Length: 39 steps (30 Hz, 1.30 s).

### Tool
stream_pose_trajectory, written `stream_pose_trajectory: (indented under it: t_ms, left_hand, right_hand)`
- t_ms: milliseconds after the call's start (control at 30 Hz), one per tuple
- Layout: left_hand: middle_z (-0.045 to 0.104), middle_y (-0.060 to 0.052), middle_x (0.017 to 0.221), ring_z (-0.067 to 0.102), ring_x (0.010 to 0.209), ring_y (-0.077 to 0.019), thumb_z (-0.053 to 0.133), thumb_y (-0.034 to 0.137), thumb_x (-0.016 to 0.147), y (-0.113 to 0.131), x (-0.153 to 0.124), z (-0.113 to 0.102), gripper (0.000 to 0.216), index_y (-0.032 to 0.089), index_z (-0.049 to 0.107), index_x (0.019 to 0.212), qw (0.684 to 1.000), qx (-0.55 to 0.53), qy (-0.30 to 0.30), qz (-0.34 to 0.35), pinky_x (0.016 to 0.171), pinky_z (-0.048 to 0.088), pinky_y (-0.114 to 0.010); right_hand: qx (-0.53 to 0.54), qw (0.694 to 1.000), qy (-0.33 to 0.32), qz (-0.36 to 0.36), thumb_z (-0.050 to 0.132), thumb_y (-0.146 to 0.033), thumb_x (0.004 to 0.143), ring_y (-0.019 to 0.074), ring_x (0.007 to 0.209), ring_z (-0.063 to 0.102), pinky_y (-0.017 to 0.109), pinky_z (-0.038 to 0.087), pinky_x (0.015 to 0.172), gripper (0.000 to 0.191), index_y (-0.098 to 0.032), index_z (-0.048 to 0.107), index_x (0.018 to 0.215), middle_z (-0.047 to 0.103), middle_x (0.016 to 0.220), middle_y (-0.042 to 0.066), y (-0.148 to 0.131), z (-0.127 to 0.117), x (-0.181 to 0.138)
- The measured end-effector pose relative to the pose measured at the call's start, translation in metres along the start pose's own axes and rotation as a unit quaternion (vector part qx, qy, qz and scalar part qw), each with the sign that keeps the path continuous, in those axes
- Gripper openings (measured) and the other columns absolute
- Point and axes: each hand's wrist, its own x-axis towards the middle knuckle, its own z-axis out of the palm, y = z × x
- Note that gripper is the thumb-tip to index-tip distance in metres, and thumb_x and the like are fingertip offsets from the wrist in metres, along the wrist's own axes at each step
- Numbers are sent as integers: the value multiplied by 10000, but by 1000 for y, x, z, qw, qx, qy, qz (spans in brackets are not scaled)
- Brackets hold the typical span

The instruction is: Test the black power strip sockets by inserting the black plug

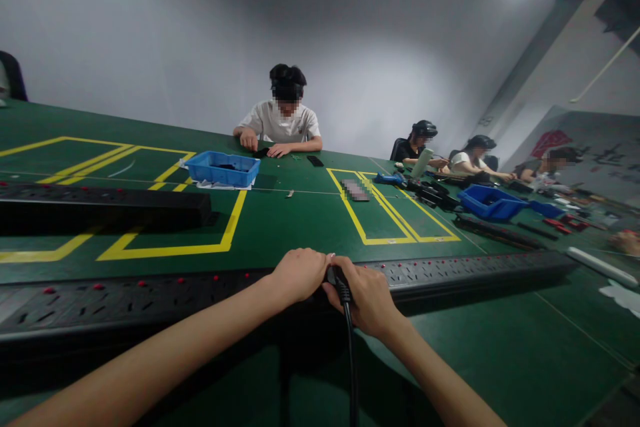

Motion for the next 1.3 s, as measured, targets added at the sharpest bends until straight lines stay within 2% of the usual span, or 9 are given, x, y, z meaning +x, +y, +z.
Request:
stream_pose_trajectory:
  t_ms: [800,1300]
  left_hand:
    - [659,-118,828,637,768,-275,241,218,869,-1,2,2,332,165,564,926,1000,-4,0,1,651,488,-417]
    - [657,-129,849,638,786,-257,263,221,871,1,1,-3,321,155,571,934,1000,-8,-14,-5,680,485,-389]
  right_hand:
    - [8,1000,-5,-3,398,-393,862,194,757,600,257,388,648,329,-185,400,1117,626,884,66,1,1,-1]
    - [4,1000,16,-7,420,-381,854,184,736,606,250,391,639,316,-182,432,1099,633,860,69,-1,-1,0]
